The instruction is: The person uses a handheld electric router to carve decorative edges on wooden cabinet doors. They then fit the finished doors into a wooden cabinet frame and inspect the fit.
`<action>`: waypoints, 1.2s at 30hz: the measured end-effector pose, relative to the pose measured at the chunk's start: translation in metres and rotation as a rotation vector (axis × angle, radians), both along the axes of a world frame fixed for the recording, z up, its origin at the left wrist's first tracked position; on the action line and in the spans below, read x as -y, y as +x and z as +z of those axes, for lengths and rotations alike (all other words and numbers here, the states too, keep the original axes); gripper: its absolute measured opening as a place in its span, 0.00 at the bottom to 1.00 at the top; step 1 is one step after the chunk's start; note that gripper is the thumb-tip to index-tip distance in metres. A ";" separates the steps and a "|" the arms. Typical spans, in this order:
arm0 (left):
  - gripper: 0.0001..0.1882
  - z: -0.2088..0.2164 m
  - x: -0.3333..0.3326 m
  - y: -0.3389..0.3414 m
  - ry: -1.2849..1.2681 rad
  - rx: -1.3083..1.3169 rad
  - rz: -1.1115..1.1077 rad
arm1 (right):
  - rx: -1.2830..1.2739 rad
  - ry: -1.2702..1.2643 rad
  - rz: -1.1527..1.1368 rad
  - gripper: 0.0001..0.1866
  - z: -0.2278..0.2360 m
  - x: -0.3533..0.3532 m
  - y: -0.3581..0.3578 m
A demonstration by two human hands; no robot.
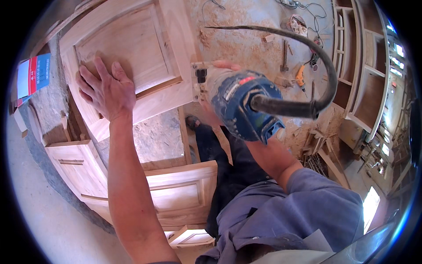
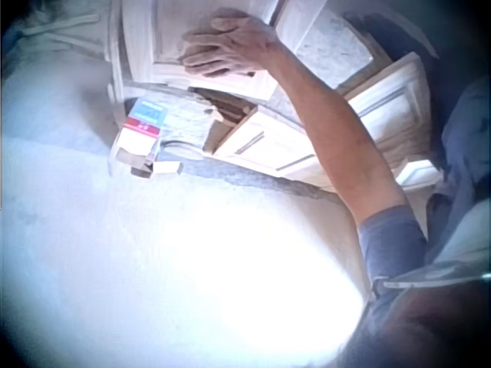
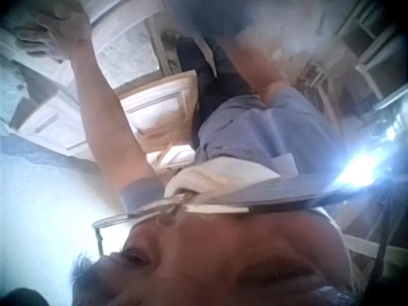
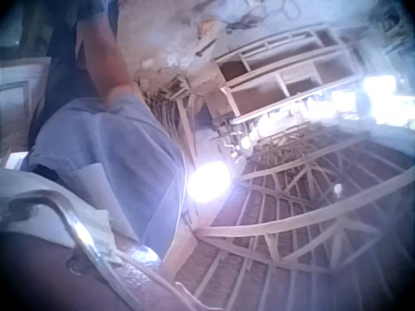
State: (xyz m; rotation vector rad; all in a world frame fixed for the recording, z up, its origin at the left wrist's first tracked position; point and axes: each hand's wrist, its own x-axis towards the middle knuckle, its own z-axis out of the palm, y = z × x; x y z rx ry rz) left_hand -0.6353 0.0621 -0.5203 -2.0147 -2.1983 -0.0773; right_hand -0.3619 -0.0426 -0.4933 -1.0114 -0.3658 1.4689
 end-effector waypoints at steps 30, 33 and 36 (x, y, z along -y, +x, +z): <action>0.32 0.027 -0.012 -0.009 -0.046 0.041 0.011 | 1.238 0.480 -0.331 0.42 -0.005 -0.240 -0.038; 0.31 0.036 -0.016 -0.013 -0.049 0.054 0.016 | 1.216 0.500 -0.368 0.43 0.003 -0.262 -0.046; 0.32 0.046 -0.027 -0.014 -0.071 0.051 0.023 | 1.180 0.447 -0.293 0.43 0.005 -0.282 -0.046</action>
